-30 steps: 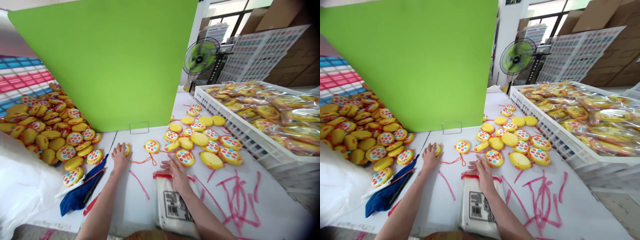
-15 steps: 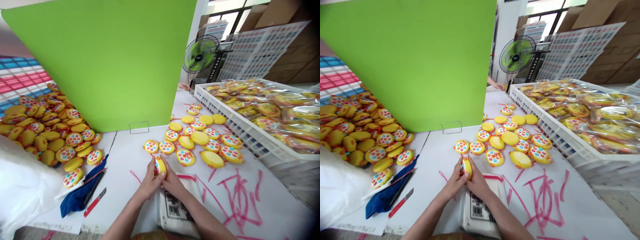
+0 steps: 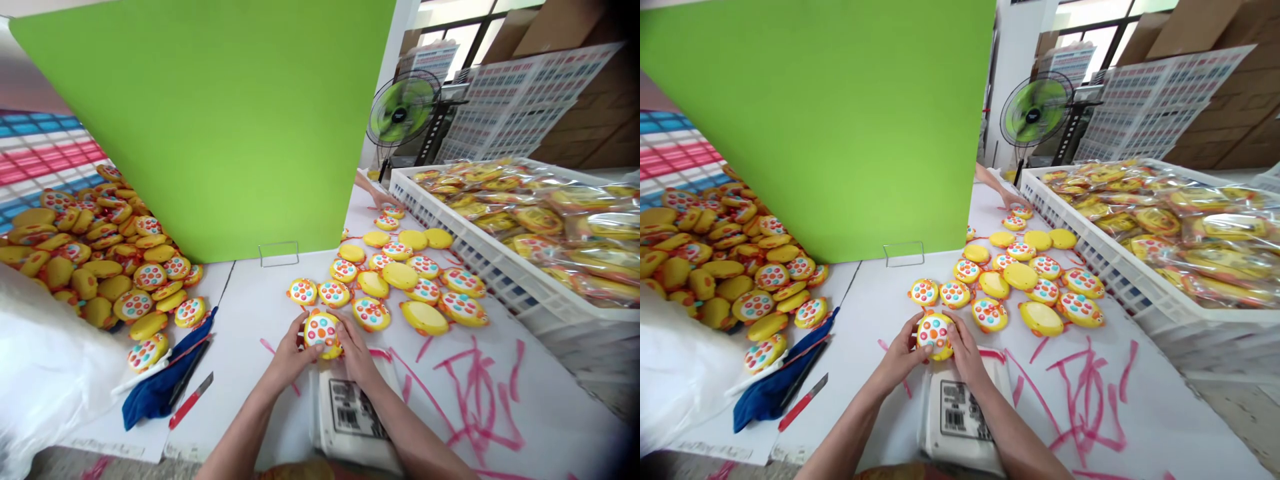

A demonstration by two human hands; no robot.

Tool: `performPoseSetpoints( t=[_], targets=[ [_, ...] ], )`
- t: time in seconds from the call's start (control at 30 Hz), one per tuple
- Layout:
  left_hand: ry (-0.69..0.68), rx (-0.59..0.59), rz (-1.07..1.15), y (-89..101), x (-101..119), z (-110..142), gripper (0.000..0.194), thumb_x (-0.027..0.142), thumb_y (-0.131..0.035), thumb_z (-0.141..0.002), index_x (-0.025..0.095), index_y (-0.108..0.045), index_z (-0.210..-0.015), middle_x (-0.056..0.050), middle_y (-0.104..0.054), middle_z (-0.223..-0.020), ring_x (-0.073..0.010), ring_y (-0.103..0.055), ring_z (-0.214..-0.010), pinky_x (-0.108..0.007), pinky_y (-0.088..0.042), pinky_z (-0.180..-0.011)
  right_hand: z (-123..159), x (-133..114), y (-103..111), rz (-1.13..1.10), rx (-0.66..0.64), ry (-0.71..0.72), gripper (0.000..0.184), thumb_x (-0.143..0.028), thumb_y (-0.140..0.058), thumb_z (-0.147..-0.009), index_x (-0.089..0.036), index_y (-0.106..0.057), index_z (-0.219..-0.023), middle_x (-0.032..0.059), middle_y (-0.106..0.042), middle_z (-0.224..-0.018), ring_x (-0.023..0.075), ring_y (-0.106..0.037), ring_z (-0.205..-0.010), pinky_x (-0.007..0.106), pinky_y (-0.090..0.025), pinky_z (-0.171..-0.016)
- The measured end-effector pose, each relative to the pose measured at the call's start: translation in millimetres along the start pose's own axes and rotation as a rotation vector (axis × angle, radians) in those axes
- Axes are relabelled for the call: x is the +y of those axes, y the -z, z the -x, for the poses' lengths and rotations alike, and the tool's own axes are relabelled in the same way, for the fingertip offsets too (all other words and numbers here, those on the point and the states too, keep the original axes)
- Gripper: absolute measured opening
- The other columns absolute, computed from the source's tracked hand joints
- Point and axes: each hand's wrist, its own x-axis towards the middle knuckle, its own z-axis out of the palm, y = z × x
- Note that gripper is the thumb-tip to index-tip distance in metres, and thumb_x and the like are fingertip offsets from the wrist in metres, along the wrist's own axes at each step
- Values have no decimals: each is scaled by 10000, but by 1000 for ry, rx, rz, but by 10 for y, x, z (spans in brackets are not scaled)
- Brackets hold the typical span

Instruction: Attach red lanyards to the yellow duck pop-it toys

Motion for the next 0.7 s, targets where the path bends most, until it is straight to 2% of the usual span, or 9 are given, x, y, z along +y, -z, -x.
performPoseSetpoints(
  t=[0.17,0.4,0.47,0.57,0.63,0.7],
  targets=[
    [62,-75,87,8,111,49,937,323,-781,-603,234,-257,-1374,-110,-491,-1165,-200,-561,-896,-260,-515,-588,23,2,3,-30,-56,-26,472,-556,-426,-863,-248,-534,-1204,68,-585,-1213,243,-558,-1087,390,-473,-913],
    [29,51,171,-54,192,72,854,318,-797,-585,274,-289,-1270,-57,-472,-1094,-198,-579,-885,-281,-544,-581,45,-8,-23,-68,-71,-38,500,-555,-417,-866,-255,-478,-1260,77,-576,-1230,257,-586,-1033,396,-520,-818],
    [7,59,179,-40,188,63,744,319,-792,-598,246,-331,-1178,-42,-494,-1077,-163,-587,-855,-263,-540,-618,43,-27,-19,-22,-50,-4,470,-532,-451,-860,-254,-504,-1235,68,-569,-1242,254,-553,-1096,390,-485,-891],
    [16,39,164,1,175,46,465,388,-714,-693,188,-385,-953,1,-534,-911,-86,-571,-705,-193,-498,-573,38,-51,-6,5,-38,-4,448,-511,-475,-856,-244,-523,-1212,70,-587,-1212,250,-552,-1098,389,-459,-928],
    [37,31,143,15,168,39,399,427,-658,-738,182,-375,-877,25,-522,-814,-67,-542,-623,-171,-469,-507,39,-56,-2,-6,-31,-24,440,-507,-469,-861,-237,-522,-1205,77,-594,-1196,248,-564,-1076,391,-467,-914],
    [35,40,158,7,167,38,398,438,-644,-745,190,-372,-895,21,-523,-849,-82,-558,-640,-199,-494,-506,45,-59,-6,-26,-37,-9,443,-497,-470,-865,-238,-501,-1222,75,-566,-1237,243,-540,-1116,384,-456,-936]
  ],
)
